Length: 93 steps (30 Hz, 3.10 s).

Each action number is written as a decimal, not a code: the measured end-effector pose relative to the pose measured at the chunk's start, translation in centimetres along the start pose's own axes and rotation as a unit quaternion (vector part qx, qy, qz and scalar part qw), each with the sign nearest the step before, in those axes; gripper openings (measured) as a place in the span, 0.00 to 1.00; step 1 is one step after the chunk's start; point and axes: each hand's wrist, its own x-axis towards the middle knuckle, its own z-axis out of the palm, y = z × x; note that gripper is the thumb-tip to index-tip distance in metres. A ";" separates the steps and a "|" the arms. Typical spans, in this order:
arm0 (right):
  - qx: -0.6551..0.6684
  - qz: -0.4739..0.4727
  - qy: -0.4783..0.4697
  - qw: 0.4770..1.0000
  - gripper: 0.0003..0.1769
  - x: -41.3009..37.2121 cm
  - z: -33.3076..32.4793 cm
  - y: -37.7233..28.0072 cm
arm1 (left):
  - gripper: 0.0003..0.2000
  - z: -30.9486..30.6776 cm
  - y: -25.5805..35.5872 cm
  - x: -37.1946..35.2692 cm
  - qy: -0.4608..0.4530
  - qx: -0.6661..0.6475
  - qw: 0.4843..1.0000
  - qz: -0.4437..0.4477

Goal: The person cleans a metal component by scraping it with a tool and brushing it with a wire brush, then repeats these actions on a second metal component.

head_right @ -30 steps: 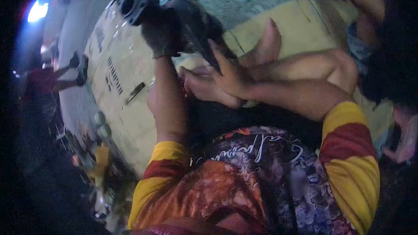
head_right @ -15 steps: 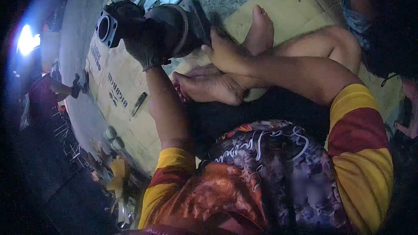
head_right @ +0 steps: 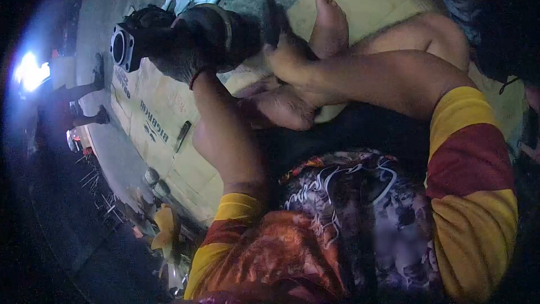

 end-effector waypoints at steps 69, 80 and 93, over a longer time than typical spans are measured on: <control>-0.104 -0.257 -0.142 0.950 0.32 -3.9 1.8 -0.5 | 0.10 -2.0 -24.8 -10.0 0.101 -0.720 0.405 -0.554; -0.398 -0.237 -0.151 0.873 0.30 2.2 12.2 -14.4 | 0.11 -1.0 -25.0 -11.5 0.116 -0.706 0.438 -0.544; -0.242 -0.211 -0.188 0.928 0.29 -5.1 7.1 -10.6 | 0.10 -1.4 -22.6 -11.1 0.198 -0.638 0.479 -0.570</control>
